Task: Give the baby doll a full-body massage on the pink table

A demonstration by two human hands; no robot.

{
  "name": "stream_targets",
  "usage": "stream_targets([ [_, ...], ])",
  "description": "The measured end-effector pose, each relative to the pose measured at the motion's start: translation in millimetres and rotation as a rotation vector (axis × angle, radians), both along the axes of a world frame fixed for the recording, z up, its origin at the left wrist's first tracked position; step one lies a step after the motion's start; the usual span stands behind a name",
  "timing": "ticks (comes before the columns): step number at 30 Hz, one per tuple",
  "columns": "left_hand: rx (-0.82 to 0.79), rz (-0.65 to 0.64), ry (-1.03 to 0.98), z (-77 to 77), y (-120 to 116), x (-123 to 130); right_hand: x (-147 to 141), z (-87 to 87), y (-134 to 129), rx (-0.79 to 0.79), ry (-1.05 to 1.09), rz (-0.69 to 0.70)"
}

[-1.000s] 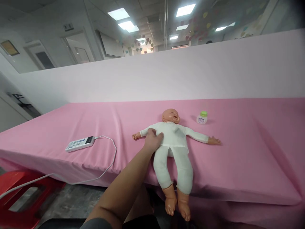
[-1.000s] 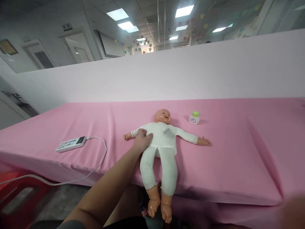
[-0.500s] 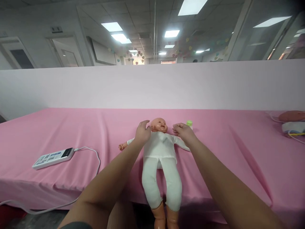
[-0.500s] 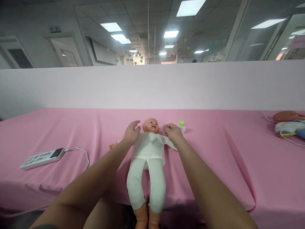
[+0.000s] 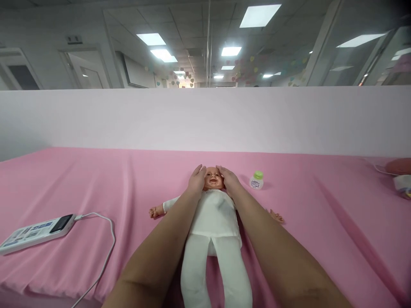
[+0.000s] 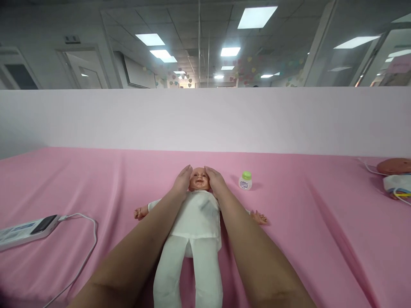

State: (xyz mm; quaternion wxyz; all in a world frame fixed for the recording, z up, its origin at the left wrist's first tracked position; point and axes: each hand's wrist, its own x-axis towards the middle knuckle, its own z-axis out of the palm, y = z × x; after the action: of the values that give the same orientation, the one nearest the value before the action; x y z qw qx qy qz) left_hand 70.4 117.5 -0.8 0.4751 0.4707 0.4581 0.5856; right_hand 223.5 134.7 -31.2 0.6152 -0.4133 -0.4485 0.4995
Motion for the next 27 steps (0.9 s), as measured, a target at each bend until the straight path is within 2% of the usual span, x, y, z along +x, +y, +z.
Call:
stream_targets([
  [3,-0.085,-0.062,-0.068,-1.5,-2.2,2.2,0.7,0.0,-4.2,0.016,0.050,0.031],
  [13,0.004,0.014,-0.064,-12.8,3.7,8.9,-4.4,-1.3,-5.9,0.046,0.029,-0.022],
  [17,-0.001,0.052,0.004,-16.3,7.3,7.9,-5.9,0.7,-5.9,0.015,0.071,-0.042],
  [22,-0.021,0.035,-0.026,-22.1,13.2,6.0,-6.3,2.0,-9.9,-0.035,0.178,-0.033],
  [27,0.008,-0.010,-0.072,-23.8,12.3,6.1,-3.0,-0.8,-12.0,0.016,0.159,0.006],
])
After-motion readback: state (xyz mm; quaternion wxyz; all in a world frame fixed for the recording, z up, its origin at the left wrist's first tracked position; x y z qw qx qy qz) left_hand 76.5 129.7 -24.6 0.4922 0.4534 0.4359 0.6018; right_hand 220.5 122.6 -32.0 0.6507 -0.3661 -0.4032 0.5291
